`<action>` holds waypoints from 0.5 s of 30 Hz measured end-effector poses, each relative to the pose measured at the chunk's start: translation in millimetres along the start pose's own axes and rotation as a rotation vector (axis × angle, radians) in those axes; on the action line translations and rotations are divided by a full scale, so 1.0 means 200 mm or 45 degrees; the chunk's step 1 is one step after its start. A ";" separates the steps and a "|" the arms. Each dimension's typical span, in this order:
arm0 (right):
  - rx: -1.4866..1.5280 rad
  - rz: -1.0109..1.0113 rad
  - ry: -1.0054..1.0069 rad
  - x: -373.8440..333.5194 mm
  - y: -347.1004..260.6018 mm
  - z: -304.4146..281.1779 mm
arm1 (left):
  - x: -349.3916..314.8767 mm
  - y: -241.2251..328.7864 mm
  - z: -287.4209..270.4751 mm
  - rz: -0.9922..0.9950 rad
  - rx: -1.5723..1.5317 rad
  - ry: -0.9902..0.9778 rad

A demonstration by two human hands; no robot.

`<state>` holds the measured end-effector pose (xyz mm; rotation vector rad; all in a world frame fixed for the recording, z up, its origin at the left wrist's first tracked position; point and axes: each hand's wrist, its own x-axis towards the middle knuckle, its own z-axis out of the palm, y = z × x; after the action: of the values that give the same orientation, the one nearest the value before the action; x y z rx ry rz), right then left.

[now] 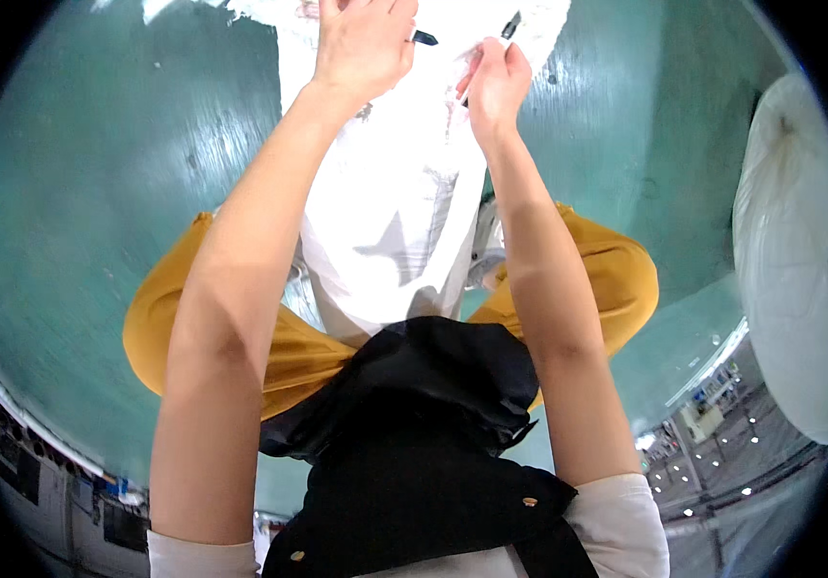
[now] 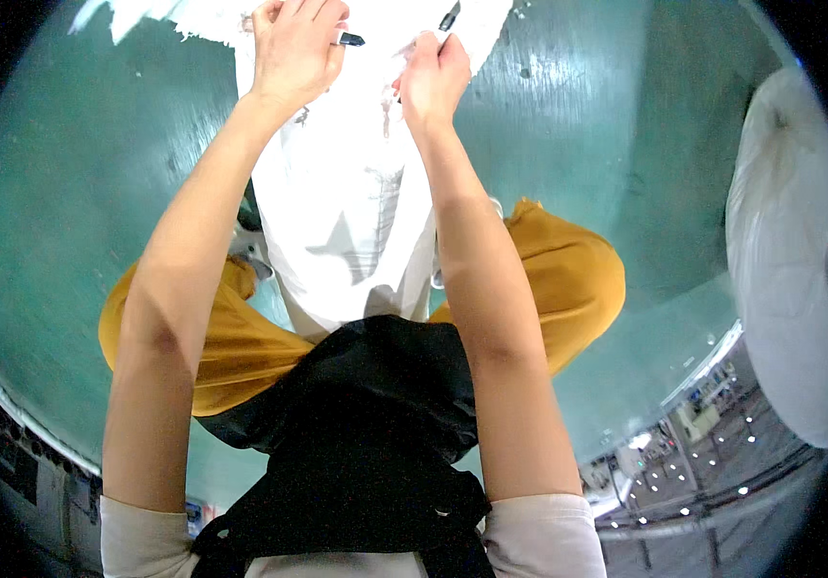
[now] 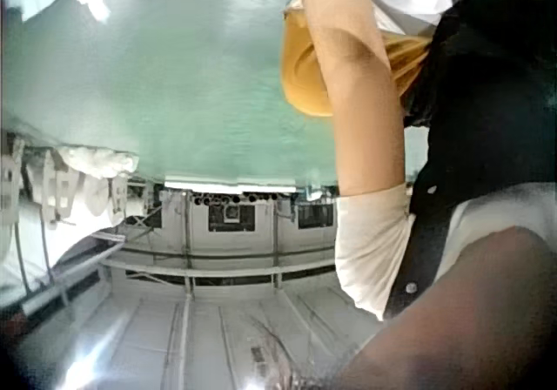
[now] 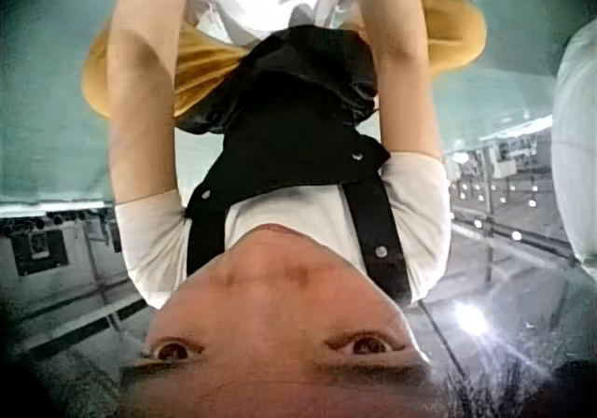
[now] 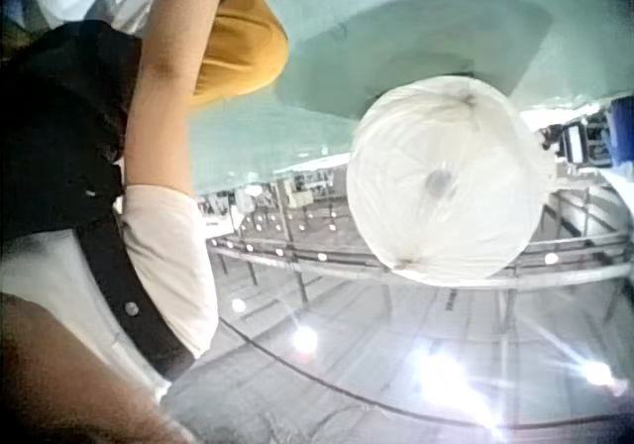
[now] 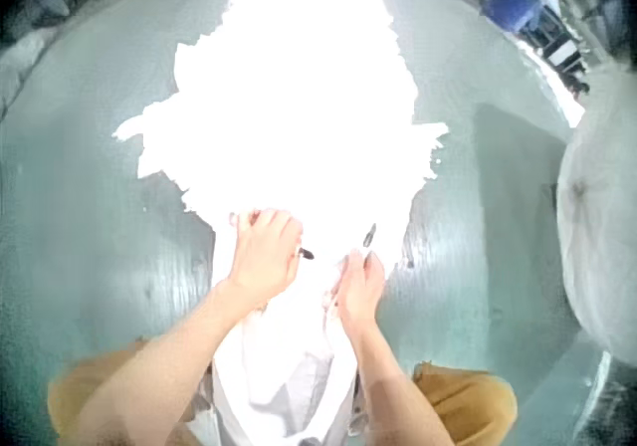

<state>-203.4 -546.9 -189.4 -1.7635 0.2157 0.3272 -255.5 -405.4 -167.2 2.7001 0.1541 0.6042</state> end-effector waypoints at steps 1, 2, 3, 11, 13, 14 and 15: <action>0.012 0.027 -0.069 0.00 -0.03 0.00 | 0.02 -0.02 0.00 0.044 0.029 0.037; -0.081 -0.001 -0.135 -0.01 -0.04 0.01 | 0.04 -0.05 -0.01 0.006 0.110 -0.167; -0.067 -0.049 -0.104 0.00 -0.01 -0.07 | 0.08 0.04 -0.06 -0.039 0.154 -0.368; -0.705 -0.214 -0.274 0.58 -0.67 -1.29 | -0.42 -0.17 -0.32 -0.207 0.312 -0.833; -0.726 -0.114 0.318 0.22 -1.11 -2.37 | -0.09 0.13 -0.32 -0.105 0.183 -0.846; -0.648 -0.046 0.497 0.06 -1.12 -2.71 | 0.03 0.17 -0.38 -0.107 0.219 -0.948; -0.558 -0.001 0.654 -0.06 -1.12 -3.01 | 0.10 0.05 -0.46 -0.086 0.219 -0.934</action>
<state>-82.6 -1086.7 137.2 -2.2618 0.5415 -0.0990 -277.7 -379.7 -78.3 2.8696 0.1009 -0.4518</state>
